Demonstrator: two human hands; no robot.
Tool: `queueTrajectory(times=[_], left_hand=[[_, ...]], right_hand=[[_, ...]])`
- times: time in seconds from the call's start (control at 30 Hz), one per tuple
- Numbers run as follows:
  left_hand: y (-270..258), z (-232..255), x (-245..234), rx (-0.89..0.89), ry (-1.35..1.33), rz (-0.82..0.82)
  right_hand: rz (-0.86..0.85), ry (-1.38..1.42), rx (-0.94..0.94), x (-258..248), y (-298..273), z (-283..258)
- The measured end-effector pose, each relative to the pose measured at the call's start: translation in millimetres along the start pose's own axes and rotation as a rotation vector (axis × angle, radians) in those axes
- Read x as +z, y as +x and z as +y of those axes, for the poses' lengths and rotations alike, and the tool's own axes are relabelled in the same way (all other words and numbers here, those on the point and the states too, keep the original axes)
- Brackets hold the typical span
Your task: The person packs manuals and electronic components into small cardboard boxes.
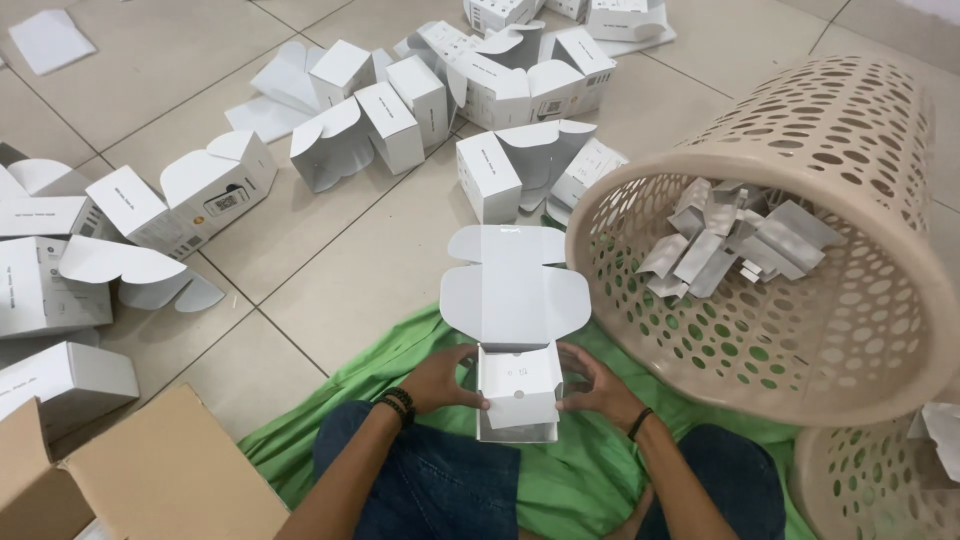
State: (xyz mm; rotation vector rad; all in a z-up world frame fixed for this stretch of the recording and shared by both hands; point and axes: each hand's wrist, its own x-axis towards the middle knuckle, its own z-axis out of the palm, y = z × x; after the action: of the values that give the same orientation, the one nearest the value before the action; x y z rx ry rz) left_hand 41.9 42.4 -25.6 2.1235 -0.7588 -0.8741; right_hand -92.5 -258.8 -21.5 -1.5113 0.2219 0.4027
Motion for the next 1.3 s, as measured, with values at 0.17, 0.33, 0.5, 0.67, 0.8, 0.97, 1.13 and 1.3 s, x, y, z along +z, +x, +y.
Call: queueTrajectory(times=[0.17, 0.33, 0.5, 0.67, 0.8, 0.97, 1.13, 1.3], left_hand=[[-14.6, 23.5, -14.5, -0.014, 0.012, -0.019], [-18.7, 31.4, -13.5, -0.067, 0.097, -0.056], [-14.4, 16.1, -3.9, 0.0, 0.247, -0.03], [-18.6, 24.1, -8.1, 0.028, 0.396, -0.046], [-13.6, 27.0, -2.6, 0.006, 0.495, -0.052], [-8.0, 12.3, 0.4, -0.028, 0.608, -0.049], [-15.4, -7.3, -7.7, -0.032, 0.089, -0.044], [-19.0, 2.3, -0.5, -0.104, 0.08, -0.037]], right_hand=[[-0.016, -0.036, 0.009, 4.2, -3.7, -16.6], [0.0, -0.308, 0.048, 10.1, -5.2, -27.3], [-0.007, -0.368, 0.019, 12.8, -9.5, -26.8], [-0.036, -0.38, -0.001, 11.7, -0.8, -9.2], [-0.017, -0.542, 0.006, 14.6, 0.4, -11.1], [0.026, -0.618, 0.016, 22.3, -4.1, -21.4], [0.035, -0.433, -0.091, 30.0, 0.8, -27.0], [0.042, -0.657, 0.012, 35.0, 3.5, -27.3]])
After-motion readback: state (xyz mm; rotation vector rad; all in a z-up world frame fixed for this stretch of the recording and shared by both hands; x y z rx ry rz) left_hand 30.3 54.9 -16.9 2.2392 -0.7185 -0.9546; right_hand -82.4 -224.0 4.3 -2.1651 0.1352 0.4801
